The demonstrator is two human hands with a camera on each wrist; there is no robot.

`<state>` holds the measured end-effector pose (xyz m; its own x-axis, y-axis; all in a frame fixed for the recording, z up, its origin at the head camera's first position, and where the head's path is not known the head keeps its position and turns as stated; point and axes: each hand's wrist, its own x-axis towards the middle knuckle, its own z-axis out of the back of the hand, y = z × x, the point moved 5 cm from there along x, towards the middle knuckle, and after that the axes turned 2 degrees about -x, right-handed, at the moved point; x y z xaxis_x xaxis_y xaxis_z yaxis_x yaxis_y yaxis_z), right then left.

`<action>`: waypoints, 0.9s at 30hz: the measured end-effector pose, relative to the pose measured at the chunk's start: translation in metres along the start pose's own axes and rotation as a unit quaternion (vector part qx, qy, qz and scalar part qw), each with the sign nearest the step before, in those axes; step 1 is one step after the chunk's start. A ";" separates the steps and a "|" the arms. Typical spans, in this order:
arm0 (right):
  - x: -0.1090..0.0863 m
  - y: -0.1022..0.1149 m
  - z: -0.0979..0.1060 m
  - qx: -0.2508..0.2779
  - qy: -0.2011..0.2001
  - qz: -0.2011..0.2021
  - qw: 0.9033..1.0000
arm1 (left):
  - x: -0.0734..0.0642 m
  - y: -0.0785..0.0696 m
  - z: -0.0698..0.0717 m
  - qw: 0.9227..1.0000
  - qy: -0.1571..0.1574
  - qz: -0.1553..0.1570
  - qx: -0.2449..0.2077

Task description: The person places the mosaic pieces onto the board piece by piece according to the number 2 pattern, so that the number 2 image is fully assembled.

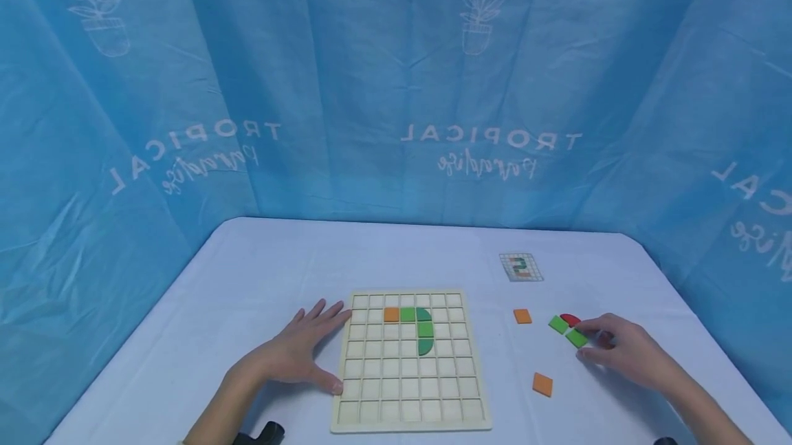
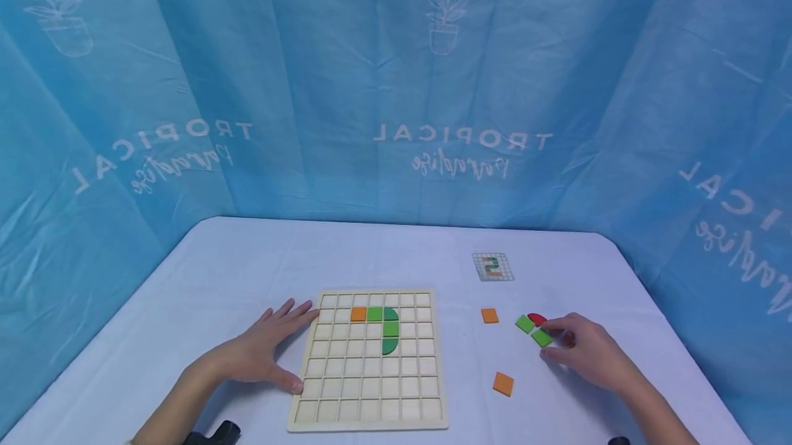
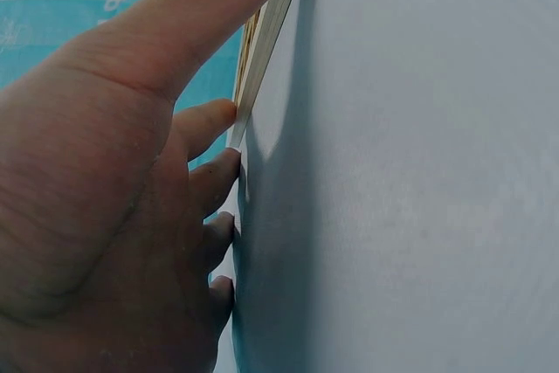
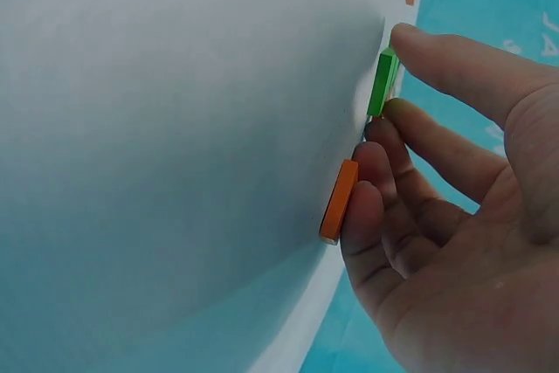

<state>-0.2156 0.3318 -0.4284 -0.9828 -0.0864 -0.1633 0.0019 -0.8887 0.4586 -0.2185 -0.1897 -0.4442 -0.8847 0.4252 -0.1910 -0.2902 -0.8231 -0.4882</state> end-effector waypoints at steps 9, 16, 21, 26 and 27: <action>0.005 0.006 -0.001 -0.017 -0.014 0.010 1.000 | 0.000 -0.001 0.004 1.000 -0.008 0.009 0.003; 0.004 0.004 -0.004 -0.012 0.001 -0.002 1.000 | -0.001 -0.001 0.003 1.000 -0.006 -0.012 -0.001; 0.002 0.002 -0.006 -0.001 0.016 -0.004 1.000 | 0.000 0.000 0.001 1.000 -0.002 -0.003 0.003; 0.001 0.004 -0.006 0.011 0.011 0.012 1.000 | 0.000 0.000 0.000 1.000 -0.002 0.008 0.008; 0.001 0.005 -0.006 0.012 0.010 0.019 1.000 | 0.000 0.000 0.000 1.000 -0.002 0.010 0.010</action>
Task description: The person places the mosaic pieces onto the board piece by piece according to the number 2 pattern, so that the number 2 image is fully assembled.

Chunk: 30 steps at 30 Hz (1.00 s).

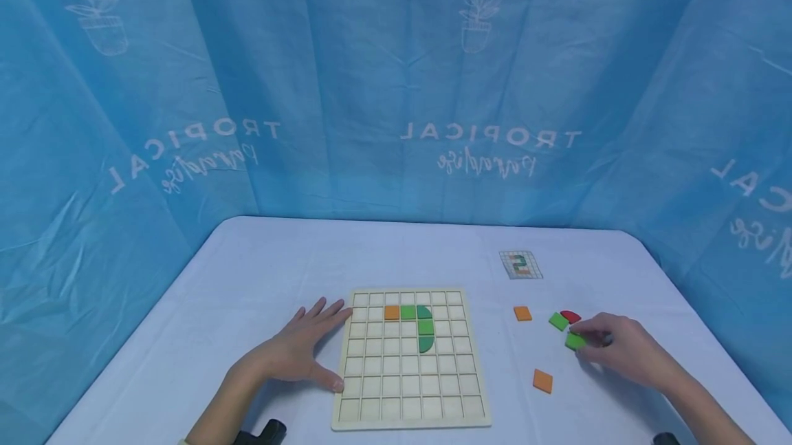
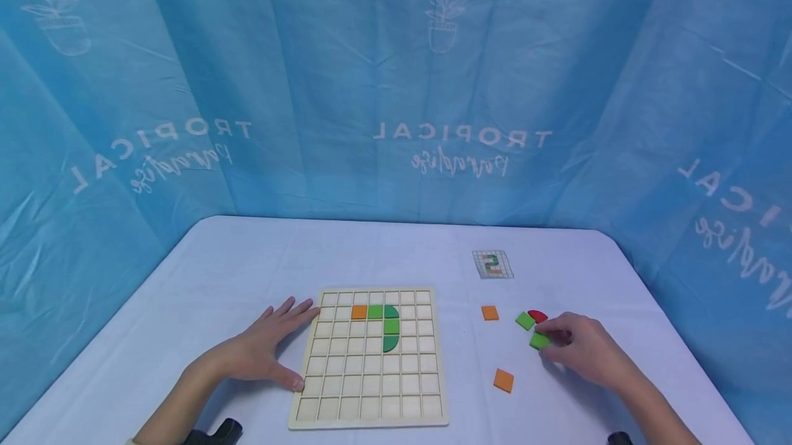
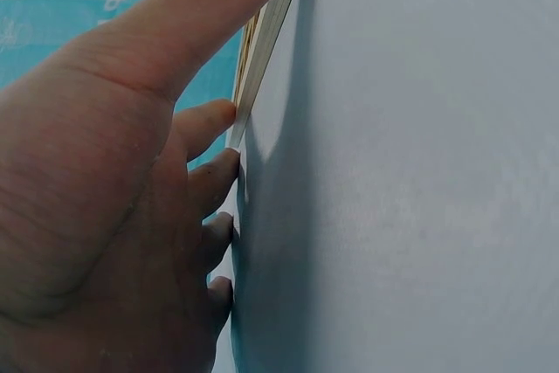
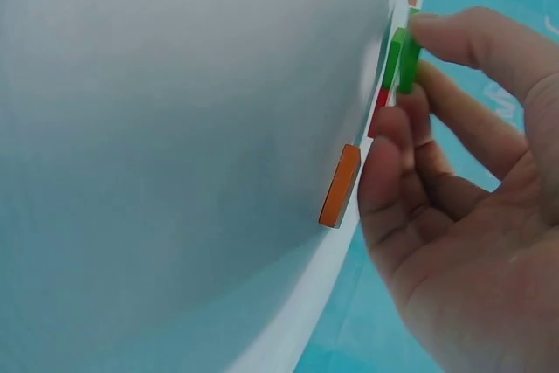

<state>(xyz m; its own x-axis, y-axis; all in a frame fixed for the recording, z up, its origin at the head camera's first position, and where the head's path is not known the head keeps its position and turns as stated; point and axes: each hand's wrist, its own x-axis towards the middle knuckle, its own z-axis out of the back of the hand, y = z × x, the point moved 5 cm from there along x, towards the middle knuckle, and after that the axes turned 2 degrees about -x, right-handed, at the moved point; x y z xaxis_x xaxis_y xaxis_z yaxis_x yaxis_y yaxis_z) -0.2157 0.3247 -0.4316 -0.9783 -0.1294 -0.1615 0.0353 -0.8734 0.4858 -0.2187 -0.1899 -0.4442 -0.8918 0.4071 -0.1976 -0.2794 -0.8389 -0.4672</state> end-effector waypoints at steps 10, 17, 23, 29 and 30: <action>-0.002 0.015 0.000 0.038 -0.025 0.027 0.999 | 0.001 0.000 -0.001 1.000 -0.001 0.004 -0.005; 0.001 0.030 0.001 0.045 -0.045 0.054 0.997 | 0.001 0.000 0.000 1.000 -0.001 0.002 -0.003; 0.002 0.041 0.002 0.046 -0.059 0.070 0.995 | 0.001 0.000 0.000 1.000 -0.003 -0.001 -0.007; 0.005 0.053 0.000 0.052 -0.056 0.098 0.992 | 0.000 0.000 0.000 1.000 -0.004 0.000 -0.006; 0.006 0.055 -0.001 0.053 -0.052 0.102 0.992 | 0.000 0.000 0.000 1.000 -0.005 0.000 -0.006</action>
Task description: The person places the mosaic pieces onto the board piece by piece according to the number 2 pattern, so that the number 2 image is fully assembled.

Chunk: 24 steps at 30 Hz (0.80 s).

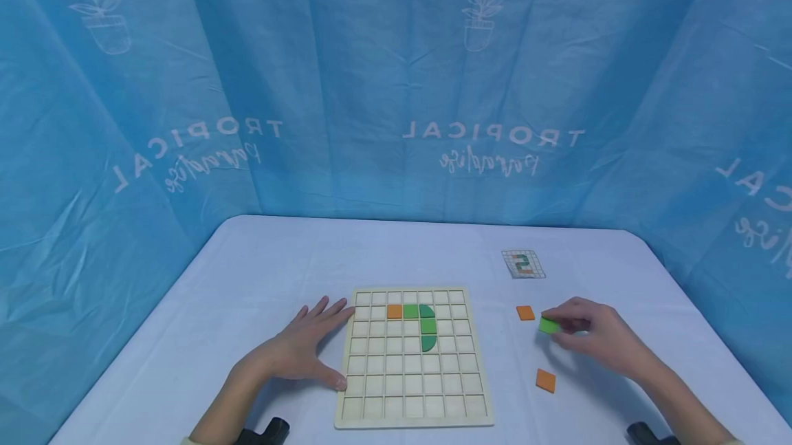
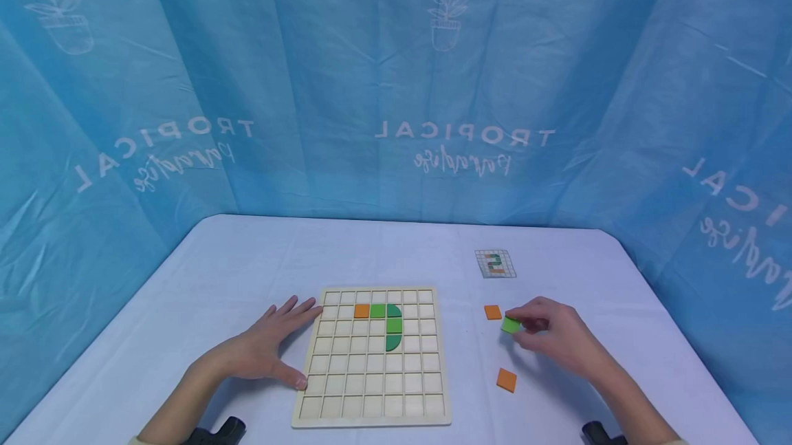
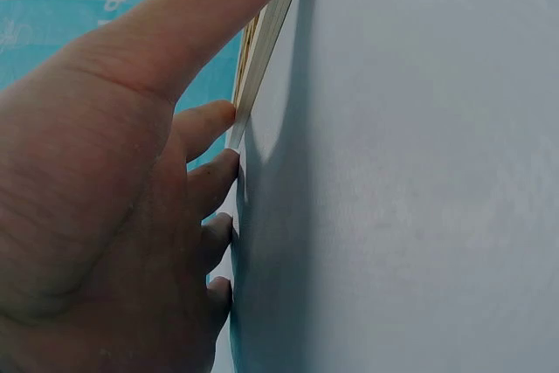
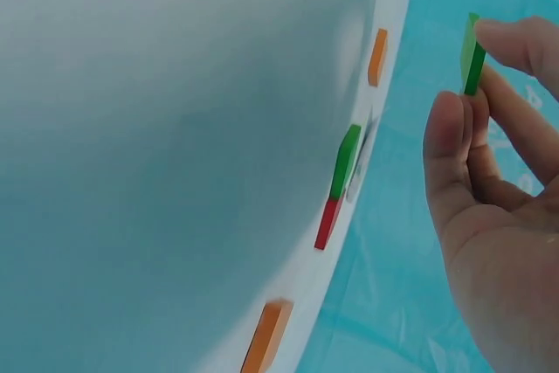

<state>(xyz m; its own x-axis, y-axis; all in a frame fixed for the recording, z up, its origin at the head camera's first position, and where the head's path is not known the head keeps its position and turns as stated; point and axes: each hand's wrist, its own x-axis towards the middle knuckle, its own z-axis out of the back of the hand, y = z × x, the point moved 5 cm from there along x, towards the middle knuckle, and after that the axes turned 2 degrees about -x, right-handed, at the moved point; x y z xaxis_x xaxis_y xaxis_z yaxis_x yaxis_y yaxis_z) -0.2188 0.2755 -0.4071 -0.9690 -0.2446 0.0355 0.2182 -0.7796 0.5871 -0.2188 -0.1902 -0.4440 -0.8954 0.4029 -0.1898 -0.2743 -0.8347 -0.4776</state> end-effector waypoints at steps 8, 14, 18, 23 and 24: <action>0.008 0.011 -0.013 0.007 0.025 0.017 1.000 | -0.001 -0.001 0.001 1.000 0.003 -0.005 -0.005; 0.018 0.025 -0.020 0.026 0.021 0.042 0.999 | -0.002 -0.002 0.003 1.000 0.001 -0.008 -0.002; 0.022 0.031 -0.025 0.034 0.024 0.072 0.997 | -0.001 -0.003 0.003 1.000 0.002 -0.007 -0.005; 0.027 0.039 -0.029 0.052 0.029 0.105 0.993 | -0.001 -0.003 0.003 1.000 0.004 -0.005 -0.007; 0.027 0.040 -0.029 0.055 0.029 0.109 0.992 | -0.001 -0.002 0.003 1.000 0.004 -0.004 -0.005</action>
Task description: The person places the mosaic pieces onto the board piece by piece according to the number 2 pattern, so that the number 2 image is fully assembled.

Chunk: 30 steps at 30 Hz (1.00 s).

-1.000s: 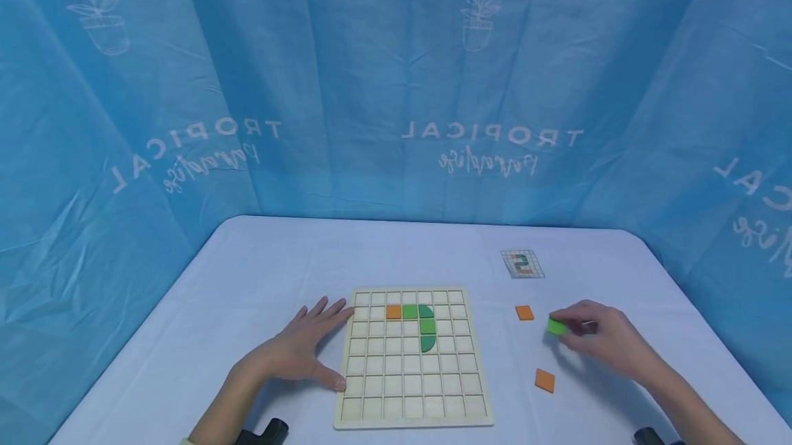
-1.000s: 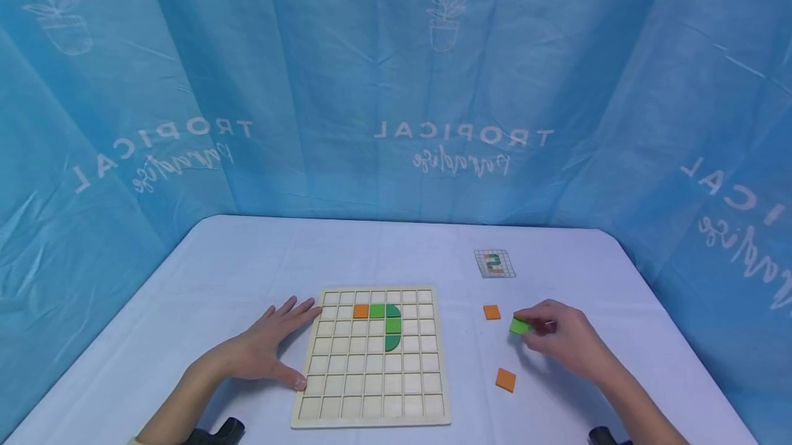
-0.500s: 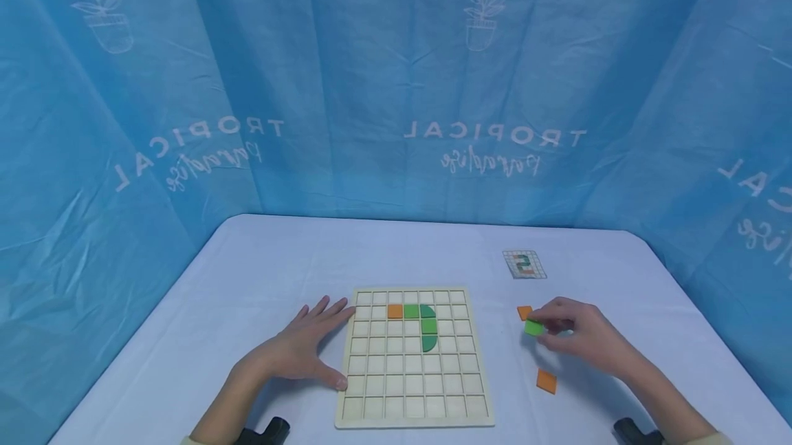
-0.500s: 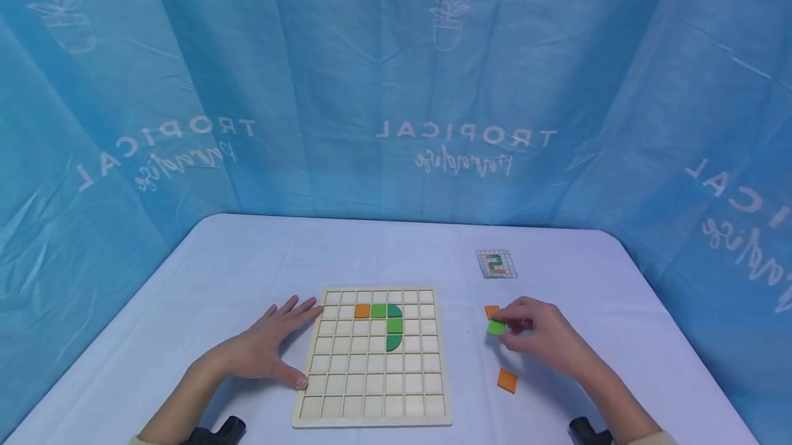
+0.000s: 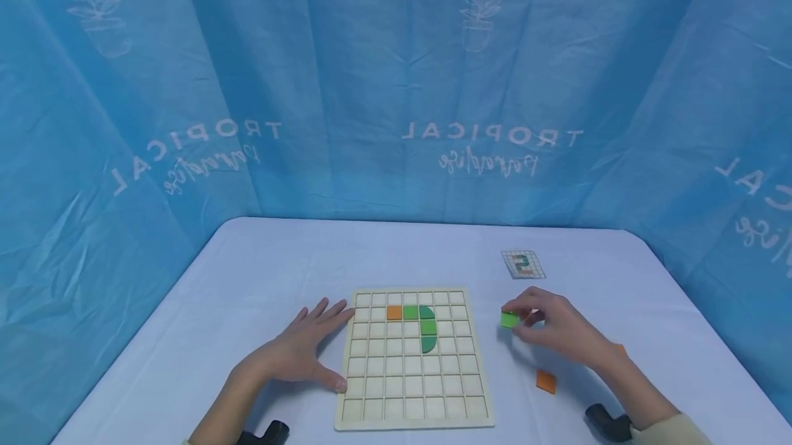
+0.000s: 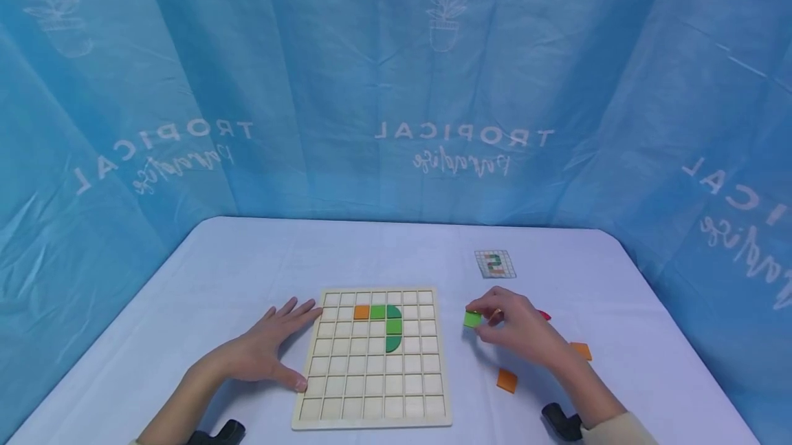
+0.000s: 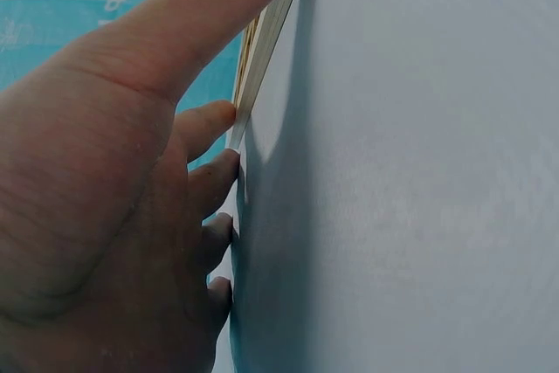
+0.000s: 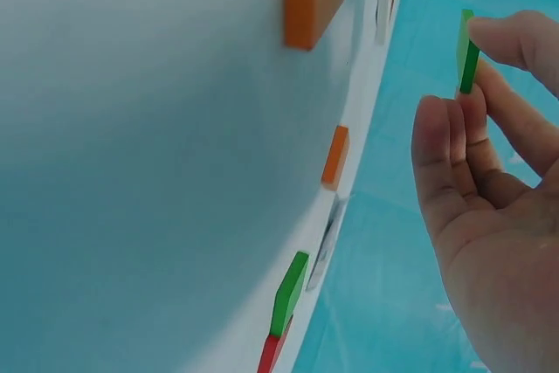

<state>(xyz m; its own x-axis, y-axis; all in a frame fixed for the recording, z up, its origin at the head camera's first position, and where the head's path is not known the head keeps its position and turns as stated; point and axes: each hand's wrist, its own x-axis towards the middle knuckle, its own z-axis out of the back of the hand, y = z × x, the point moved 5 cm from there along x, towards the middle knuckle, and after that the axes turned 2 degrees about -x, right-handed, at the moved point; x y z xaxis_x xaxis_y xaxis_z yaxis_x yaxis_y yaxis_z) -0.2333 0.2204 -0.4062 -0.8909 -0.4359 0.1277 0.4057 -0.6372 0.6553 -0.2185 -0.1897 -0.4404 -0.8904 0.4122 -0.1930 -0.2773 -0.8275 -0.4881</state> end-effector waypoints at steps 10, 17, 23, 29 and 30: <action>0.010 0.009 -0.009 -0.003 0.008 -0.019 1.000 | -0.001 -0.001 -0.001 1.000 0.001 -0.002 -0.004; 0.019 0.016 -0.016 0.003 0.020 -0.008 1.000 | -0.001 0.001 -0.001 1.000 0.001 -0.010 -0.002; 0.027 0.023 -0.023 0.009 0.035 0.005 0.999 | -0.002 0.002 -0.002 1.000 0.000 -0.013 -0.003; 0.031 0.028 -0.029 0.021 0.043 0.017 0.999 | -0.002 0.000 -0.001 1.000 -0.004 -0.018 -0.004; 0.032 0.029 -0.030 0.022 0.044 0.019 0.999 | -0.002 0.000 -0.001 1.000 -0.005 -0.020 -0.004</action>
<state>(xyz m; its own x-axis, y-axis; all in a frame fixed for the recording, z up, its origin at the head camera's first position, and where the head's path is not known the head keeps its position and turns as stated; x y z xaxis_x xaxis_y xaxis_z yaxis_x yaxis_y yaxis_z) -0.2435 0.1688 -0.4051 -0.8529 -0.5145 0.0885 0.4277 -0.5912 0.6837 -0.2165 -0.1901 -0.4405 -0.8824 0.4407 -0.1650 -0.3098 -0.8079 -0.5013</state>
